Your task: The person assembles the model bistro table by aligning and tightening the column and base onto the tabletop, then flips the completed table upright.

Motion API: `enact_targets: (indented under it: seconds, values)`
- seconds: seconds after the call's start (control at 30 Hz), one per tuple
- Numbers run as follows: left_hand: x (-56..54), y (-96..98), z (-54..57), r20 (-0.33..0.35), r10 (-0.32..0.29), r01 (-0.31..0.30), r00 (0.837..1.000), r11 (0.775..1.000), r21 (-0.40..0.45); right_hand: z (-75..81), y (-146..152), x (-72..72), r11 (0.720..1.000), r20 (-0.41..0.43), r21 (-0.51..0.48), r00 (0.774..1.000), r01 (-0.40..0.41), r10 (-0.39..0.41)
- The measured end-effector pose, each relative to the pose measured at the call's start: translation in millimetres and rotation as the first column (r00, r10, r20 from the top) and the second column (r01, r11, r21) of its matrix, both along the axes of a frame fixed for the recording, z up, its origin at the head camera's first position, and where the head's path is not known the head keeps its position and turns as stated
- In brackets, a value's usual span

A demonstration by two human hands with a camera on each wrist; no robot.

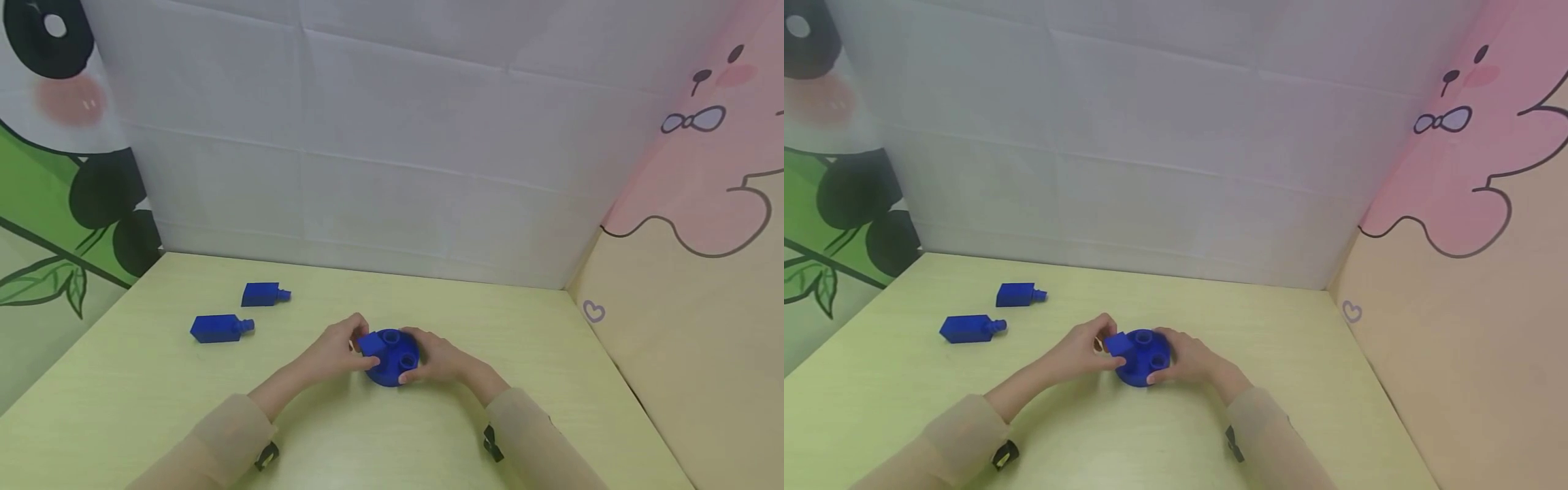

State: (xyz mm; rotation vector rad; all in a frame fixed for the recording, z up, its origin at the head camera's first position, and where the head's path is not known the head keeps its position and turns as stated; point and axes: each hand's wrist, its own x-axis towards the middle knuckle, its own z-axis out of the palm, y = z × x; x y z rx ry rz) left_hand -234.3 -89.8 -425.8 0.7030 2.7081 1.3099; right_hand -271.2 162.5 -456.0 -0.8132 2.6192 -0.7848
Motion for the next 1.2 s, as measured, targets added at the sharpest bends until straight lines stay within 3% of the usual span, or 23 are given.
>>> enact_targets:
  seconds: [0.2,0.5,0.77,0.93,1.2]
  values:
    - [-2.1,-3.1,3.3,-0.04,-0.047,0.046,0.998,0.999,-0.007,3.6,0.2,1.2,1.0,-0.004,0.009,1.0,0.004,-0.004]
    - [-1.4,-1.7,9.2,-0.146,-0.053,0.043,0.988,0.996,-0.072,8.0,1.0,1.5,1.0,-0.01,0.021,1.0,-0.002,0.002]
    - [0.1,-1.8,12.9,-0.105,-0.027,0.019,0.994,0.996,-0.082,8.6,-0.3,0.7,1.0,0.001,0.011,1.0,-0.009,0.009]
    - [-3.1,-8.2,11.2,-0.041,-0.056,0.053,0.998,0.995,-0.087,10.2,-1.6,-0.5,1.0,0.004,0.017,1.0,-0.024,0.024]
    - [-6.2,-47.4,15.9,0.0,-0.077,0.076,0.997,0.984,-0.158,15.0,-5.1,9.1,0.994,-0.035,-0.11,0.999,0.015,-0.019]
